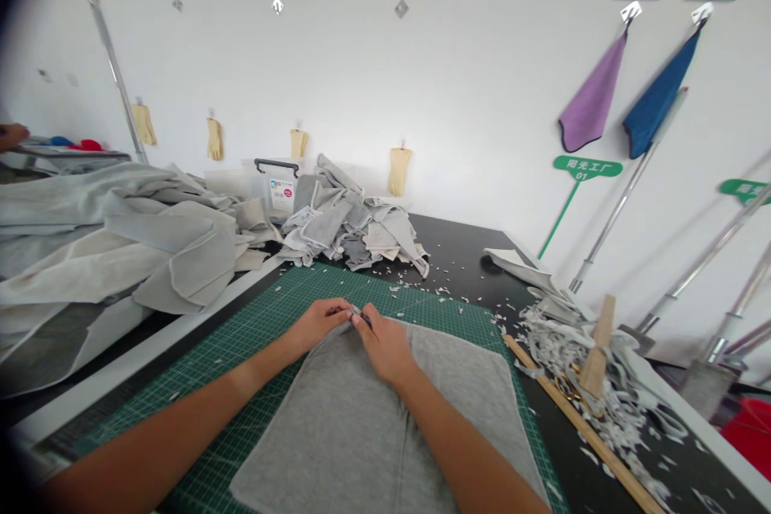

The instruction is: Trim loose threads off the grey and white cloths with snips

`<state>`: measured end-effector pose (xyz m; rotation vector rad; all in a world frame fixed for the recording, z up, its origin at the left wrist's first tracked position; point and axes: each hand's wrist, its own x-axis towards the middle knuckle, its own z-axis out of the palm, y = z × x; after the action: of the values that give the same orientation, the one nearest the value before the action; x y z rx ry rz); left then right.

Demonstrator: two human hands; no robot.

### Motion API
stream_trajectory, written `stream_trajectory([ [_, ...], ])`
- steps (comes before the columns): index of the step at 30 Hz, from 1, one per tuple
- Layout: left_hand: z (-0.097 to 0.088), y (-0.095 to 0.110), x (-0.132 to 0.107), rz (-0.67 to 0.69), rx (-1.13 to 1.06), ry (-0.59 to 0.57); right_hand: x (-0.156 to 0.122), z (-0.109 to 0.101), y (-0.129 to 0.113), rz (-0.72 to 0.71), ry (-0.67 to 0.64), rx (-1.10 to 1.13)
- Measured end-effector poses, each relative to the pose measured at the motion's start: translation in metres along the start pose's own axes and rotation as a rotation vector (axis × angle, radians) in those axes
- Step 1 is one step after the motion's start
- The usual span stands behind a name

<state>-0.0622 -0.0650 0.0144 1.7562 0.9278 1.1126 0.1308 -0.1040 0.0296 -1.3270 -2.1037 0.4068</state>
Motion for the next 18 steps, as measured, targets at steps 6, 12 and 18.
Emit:
stream_trajectory([
  [6,0.0015,-0.0053,0.0013,-0.004,-0.014,0.003,-0.0003,-0.0007,0.0000,-0.003,-0.002,0.036],
  [12,0.0021,-0.0026,-0.0002,-0.007,-0.004,0.018,-0.0014,-0.0022,-0.0025,0.022,-0.002,0.070],
  [18,0.0028,-0.0015,-0.0007,-0.026,-0.003,0.021,-0.0003,-0.0018,-0.0024,0.011,0.007,0.088],
])
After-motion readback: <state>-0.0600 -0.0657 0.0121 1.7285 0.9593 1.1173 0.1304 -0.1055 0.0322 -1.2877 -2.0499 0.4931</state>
